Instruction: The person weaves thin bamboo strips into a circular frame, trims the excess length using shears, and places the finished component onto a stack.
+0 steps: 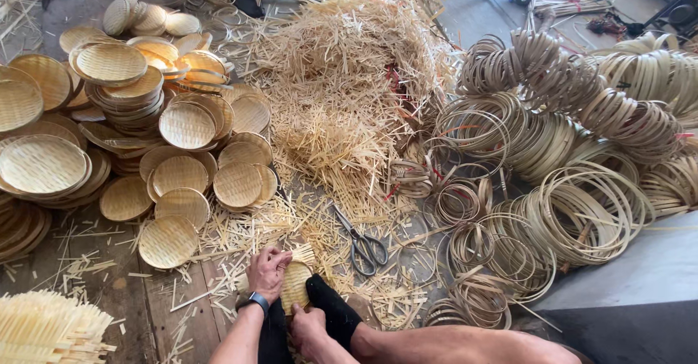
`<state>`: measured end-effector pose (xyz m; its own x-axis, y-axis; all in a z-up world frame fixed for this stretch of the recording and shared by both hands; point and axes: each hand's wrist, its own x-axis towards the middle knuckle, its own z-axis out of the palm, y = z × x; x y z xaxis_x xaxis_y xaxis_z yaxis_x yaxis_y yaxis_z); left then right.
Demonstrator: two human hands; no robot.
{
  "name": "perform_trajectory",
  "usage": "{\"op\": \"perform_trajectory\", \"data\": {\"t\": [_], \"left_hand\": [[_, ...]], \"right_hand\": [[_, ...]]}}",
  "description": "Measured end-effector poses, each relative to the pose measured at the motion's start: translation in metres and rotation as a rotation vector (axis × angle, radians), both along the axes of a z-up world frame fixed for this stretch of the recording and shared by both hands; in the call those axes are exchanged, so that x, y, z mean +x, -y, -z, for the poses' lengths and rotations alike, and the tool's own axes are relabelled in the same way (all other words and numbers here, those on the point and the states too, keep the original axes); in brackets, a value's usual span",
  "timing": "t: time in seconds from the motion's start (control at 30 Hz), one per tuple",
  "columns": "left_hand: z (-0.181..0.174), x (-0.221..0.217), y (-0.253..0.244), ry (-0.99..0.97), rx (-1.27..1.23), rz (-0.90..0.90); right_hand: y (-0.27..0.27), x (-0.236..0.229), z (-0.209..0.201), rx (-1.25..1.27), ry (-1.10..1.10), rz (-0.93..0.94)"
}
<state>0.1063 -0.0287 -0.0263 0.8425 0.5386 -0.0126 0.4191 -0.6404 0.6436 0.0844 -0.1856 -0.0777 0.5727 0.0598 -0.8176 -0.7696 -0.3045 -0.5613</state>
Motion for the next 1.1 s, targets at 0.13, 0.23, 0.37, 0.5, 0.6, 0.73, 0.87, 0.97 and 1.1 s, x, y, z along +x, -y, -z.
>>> {"op": "perform_trajectory", "data": {"t": [0.13,0.23,0.37,0.5,0.6,0.73,0.87,0.97,1.1], "left_hand": [[0.052,0.012,-0.005,0.113,-0.022,-0.002],[0.076,0.014,-0.013,0.144,-0.212,0.003],[0.081,0.014,-0.021,0.034,-0.396,-0.131],[0.067,0.021,-0.025,-0.134,-0.472,-0.245],[0.069,0.022,-0.026,-0.093,-0.628,-0.283],[0.076,0.022,-0.024,0.021,-0.715,-0.272],[0.07,0.026,-0.023,0.009,-0.744,-0.295],[0.059,0.025,-0.024,-0.013,-0.675,-0.248],[0.036,0.006,-0.036,-0.178,-0.647,0.048]], "right_hand": [[0.007,-0.004,0.016,-0.136,0.305,-0.171],[0.013,-0.008,0.008,-0.129,0.38,-0.241],[0.018,0.016,-0.019,-0.27,0.392,-0.542],[0.003,0.084,-0.074,-0.274,0.729,-0.406],[-0.002,0.108,-0.073,-0.133,0.663,-0.295],[-0.008,0.116,-0.045,0.001,0.492,-0.281],[-0.004,0.142,-0.056,0.051,0.108,-0.239],[-0.008,0.141,-0.078,-0.051,0.136,-0.331],[0.0,0.164,-0.126,-0.178,0.339,-0.659]]}}
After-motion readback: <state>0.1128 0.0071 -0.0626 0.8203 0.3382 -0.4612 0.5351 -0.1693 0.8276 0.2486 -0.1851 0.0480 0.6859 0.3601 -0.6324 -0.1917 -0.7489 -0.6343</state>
